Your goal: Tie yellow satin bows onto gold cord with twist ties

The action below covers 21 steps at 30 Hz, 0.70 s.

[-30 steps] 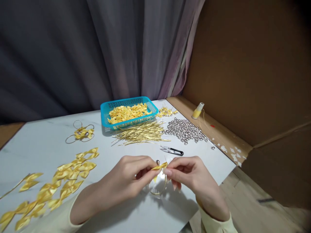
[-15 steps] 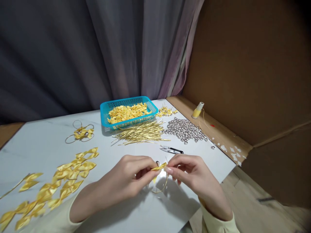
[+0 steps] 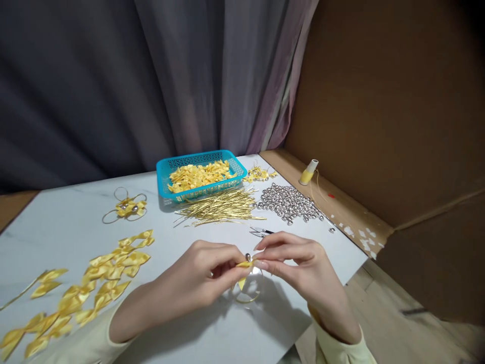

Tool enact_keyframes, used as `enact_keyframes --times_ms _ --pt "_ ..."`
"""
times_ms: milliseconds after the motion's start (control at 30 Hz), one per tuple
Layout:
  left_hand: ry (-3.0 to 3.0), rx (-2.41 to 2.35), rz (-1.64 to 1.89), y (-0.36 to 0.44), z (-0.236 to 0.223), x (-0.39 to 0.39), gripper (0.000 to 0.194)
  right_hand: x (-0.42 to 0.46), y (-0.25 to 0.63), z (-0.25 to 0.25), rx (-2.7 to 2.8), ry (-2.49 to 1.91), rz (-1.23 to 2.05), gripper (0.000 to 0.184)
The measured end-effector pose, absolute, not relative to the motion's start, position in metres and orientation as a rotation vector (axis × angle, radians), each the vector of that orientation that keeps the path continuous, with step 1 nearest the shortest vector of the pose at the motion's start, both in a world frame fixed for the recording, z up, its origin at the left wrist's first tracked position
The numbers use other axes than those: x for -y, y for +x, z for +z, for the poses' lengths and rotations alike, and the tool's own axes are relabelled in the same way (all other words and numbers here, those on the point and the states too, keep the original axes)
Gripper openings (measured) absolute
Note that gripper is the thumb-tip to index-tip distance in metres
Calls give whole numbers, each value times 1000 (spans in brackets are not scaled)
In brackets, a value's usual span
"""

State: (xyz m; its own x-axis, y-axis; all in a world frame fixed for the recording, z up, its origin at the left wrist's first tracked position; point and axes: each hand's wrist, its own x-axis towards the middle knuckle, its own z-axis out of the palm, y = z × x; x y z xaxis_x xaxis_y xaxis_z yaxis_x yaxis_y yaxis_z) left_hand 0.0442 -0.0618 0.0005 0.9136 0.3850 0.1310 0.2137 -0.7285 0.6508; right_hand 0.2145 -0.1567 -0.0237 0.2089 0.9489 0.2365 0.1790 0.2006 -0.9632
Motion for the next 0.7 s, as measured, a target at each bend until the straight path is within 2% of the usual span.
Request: enact_keyframes --times_ms 167,533,700 --pt "2308 -485 260 45 1 57 21 154 220 -28 1131 -1248 776 3" --pt "2068 -653 101 43 -9 42 23 148 239 -27 873 -1203 627 6" --pt "2103 -750 119 38 -30 29 24 140 239 -34 964 -1192 777 8"
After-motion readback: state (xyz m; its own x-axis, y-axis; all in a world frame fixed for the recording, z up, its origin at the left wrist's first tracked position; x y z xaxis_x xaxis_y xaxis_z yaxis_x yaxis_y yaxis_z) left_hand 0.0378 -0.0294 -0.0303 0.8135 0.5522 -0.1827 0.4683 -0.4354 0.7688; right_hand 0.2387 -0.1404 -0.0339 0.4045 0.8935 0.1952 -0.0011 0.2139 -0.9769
